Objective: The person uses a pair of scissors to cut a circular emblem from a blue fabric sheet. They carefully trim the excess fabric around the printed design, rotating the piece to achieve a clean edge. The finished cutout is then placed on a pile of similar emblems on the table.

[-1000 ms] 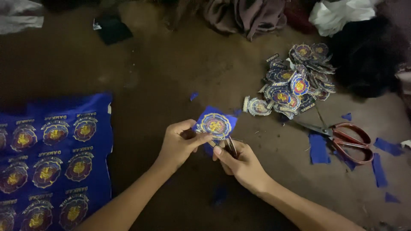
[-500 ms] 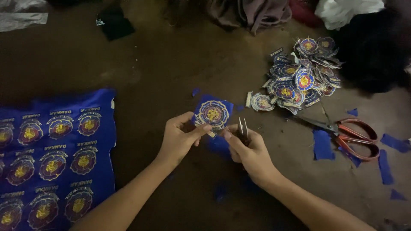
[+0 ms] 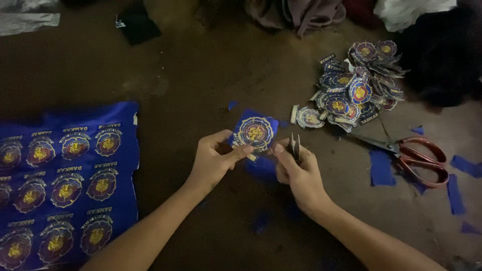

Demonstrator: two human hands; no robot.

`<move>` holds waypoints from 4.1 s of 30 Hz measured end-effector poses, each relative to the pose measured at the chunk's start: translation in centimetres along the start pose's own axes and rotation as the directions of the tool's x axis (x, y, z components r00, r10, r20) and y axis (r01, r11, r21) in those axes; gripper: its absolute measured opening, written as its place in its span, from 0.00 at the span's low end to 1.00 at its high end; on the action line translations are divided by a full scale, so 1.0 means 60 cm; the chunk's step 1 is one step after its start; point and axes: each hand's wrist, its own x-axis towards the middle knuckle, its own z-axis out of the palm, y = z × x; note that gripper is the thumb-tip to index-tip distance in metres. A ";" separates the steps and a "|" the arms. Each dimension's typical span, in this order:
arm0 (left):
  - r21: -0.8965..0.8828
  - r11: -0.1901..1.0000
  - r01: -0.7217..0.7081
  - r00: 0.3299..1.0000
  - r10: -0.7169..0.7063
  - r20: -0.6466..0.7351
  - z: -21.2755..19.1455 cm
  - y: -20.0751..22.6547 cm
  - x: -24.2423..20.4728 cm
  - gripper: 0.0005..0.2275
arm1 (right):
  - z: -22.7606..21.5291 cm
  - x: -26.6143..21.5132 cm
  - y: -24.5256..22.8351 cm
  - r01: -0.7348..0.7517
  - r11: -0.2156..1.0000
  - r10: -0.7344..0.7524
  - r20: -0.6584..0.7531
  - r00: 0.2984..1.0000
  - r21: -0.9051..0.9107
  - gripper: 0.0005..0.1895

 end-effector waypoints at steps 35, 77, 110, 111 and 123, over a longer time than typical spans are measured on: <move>-0.032 0.997 -0.071 0.992 0.074 0.102 0.013 0.017 -0.016 0.09 | 0.009 -0.002 -0.027 0.283 0.951 -0.264 0.151 0.953 -0.124 0.03; 0.399 0.789 -0.468 0.882 0.442 0.160 0.024 0.020 -0.030 0.05 | -0.003 0.007 -0.046 0.254 0.564 -0.076 0.257 0.963 -0.786 0.19; 0.255 0.866 -0.430 0.887 0.353 0.297 0.006 0.004 -0.015 0.06 | -0.003 0.003 -0.018 0.336 0.467 -0.165 0.292 0.942 -0.818 0.12; 0.245 0.871 -0.425 0.890 0.352 0.292 0.005 0.003 -0.014 0.07 | -0.003 0.005 -0.019 0.288 0.603 -0.153 0.247 0.957 -0.743 0.13; 0.229 0.891 -0.392 0.916 0.356 0.185 0.007 0.015 -0.021 0.07 | 0.005 0.011 -0.037 0.251 0.938 -0.234 0.100 0.967 -0.240 0.03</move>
